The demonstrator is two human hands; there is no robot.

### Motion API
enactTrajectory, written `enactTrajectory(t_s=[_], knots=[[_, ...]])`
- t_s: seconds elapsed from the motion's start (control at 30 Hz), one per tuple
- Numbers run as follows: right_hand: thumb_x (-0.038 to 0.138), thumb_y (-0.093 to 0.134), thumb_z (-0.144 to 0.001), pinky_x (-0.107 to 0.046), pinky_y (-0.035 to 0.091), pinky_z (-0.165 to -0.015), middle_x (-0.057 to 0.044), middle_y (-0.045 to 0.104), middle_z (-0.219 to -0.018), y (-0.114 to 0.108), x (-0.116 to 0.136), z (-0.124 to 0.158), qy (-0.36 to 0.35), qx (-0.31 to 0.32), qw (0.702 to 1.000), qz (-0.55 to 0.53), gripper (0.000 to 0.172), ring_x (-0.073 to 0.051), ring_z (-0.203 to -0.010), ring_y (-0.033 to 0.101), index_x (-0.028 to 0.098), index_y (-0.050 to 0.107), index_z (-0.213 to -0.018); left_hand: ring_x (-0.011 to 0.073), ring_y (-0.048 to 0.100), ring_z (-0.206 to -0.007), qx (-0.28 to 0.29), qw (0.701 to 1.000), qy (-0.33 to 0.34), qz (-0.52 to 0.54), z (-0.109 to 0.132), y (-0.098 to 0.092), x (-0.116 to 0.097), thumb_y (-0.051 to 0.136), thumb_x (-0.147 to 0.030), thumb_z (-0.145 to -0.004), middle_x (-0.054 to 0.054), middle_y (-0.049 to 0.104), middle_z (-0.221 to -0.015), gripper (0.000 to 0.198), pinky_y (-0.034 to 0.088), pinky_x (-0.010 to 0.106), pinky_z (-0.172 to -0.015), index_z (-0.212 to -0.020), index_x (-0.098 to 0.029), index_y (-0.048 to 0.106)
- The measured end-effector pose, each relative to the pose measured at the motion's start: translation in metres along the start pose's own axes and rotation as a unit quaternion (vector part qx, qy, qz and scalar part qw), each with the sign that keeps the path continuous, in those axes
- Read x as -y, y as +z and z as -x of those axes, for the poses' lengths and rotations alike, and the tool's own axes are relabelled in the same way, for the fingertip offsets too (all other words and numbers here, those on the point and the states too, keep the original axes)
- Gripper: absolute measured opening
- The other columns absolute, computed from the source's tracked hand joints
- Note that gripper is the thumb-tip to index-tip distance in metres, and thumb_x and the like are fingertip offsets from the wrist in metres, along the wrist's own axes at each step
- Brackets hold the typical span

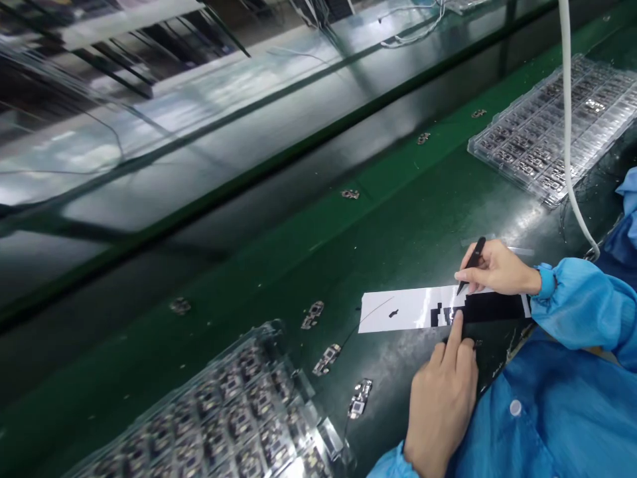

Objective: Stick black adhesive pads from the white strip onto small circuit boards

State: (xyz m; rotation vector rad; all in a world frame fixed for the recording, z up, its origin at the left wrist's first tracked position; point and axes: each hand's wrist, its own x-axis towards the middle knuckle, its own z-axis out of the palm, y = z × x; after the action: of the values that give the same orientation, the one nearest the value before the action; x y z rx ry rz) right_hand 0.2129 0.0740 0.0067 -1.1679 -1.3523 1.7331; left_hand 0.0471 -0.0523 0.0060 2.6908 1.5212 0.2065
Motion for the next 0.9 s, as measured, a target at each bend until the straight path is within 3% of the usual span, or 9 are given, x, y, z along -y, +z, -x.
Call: enactTrajectory(t_s=[0.17, 0.33, 0.57, 0.9], knots=[[0.039, 0.077, -0.062, -0.022, 0.049, -0.043, 0.002, 0.059, -0.050, -0.016, -0.006, 0.003, 0.014, -0.006, 1.000, 0.018, 0.034, -0.013, -0.045, 0.061, 0.014, 0.055, -0.070, 0.0195, 0.063, -0.067, 0.040, 0.999, 0.015, 0.006, -0.015, 0.002, -0.006, 0.049, -0.011, -0.083, 0.012, 0.053, -0.134, 0.011, 0.050, 0.030, -0.046, -0.087, -0.019, 0.056], [0.039, 0.077, -0.062, -0.021, 0.050, -0.046, 0.003, 0.058, -0.053, -0.015, -0.012, 0.002, 0.014, 0.001, 1.000, 0.015, 0.034, -0.012, -0.047, 0.062, 0.014, 0.055, -0.070, 0.0194, 0.064, -0.069, 0.072, 0.997, 0.000, 0.023, -0.023, 0.002, -0.005, 0.046, -0.013, -0.085, 0.011, 0.051, -0.137, 0.011, 0.052, 0.031, -0.050, -0.082, -0.020, 0.054], [0.038, 0.073, -0.066, -0.022, 0.049, -0.046, 0.001, 0.059, -0.059, -0.013, -0.013, 0.002, 0.001, 0.012, 0.998, 0.056, 0.030, -0.013, -0.052, 0.064, 0.014, 0.056, -0.070, 0.0184, 0.064, -0.069, 0.078, 0.996, -0.016, 0.034, -0.022, 0.001, -0.003, 0.043, -0.014, -0.087, 0.009, 0.051, -0.136, 0.013, 0.052, 0.031, -0.051, -0.079, -0.021, 0.051], [0.036, 0.076, -0.061, -0.021, 0.048, -0.045, 0.002, 0.058, -0.056, -0.013, -0.010, 0.002, 0.021, 0.015, 0.999, 0.029, 0.031, -0.012, -0.049, 0.062, 0.014, 0.056, -0.069, 0.0186, 0.063, -0.068, 0.066, 0.997, -0.013, 0.039, -0.020, 0.002, -0.002, 0.043, -0.014, -0.086, 0.010, 0.052, -0.135, 0.013, 0.050, 0.030, -0.051, -0.079, -0.020, 0.052]])
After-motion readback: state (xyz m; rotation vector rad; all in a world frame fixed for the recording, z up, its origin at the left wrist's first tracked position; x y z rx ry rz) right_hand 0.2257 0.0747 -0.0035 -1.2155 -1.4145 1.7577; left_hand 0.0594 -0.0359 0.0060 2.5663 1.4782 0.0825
